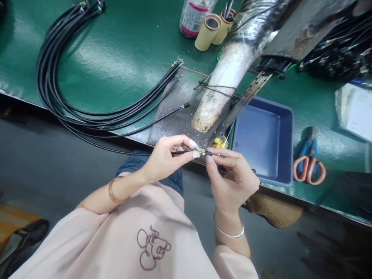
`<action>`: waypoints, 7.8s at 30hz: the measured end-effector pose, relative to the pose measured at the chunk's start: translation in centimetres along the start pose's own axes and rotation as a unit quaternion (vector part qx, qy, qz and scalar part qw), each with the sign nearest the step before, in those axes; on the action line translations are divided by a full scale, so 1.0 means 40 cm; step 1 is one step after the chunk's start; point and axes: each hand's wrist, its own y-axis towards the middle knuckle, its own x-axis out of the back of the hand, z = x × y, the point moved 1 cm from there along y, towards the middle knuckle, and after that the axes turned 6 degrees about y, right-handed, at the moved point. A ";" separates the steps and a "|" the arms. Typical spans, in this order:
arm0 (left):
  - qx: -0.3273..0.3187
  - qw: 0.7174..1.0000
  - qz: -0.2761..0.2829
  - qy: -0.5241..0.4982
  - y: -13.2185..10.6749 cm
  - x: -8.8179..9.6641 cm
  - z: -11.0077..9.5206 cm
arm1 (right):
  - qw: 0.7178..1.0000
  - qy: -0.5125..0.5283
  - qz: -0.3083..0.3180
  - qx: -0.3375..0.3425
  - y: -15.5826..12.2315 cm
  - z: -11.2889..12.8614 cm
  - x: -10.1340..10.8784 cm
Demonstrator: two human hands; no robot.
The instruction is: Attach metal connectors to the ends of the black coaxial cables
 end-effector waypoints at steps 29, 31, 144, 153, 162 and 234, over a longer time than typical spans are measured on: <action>0.037 0.998 0.013 -0.055 0.040 -0.014 -0.013 | 0.993 -0.078 -0.015 0.086 0.017 -0.005 -0.011; 0.034 0.998 0.005 -0.051 0.042 -0.015 -0.013 | 0.992 -0.087 -0.016 0.090 0.022 -0.003 -0.012; 0.007 0.997 0.050 0.050 -0.021 0.007 -0.025 | 0.973 0.009 0.140 -0.181 0.034 0.039 0.039; 0.031 0.989 0.115 -0.088 0.006 0.021 -0.021 | 0.949 0.166 0.114 -0.242 0.014 0.034 0.011; 0.039 0.991 0.083 -0.095 0.010 0.013 -0.015 | 0.952 0.166 0.091 -0.240 0.012 0.025 0.002; -0.024 0.999 -0.017 -0.041 0.034 -0.019 -0.024 | 0.982 -0.130 -0.060 0.122 0.019 0.013 -0.032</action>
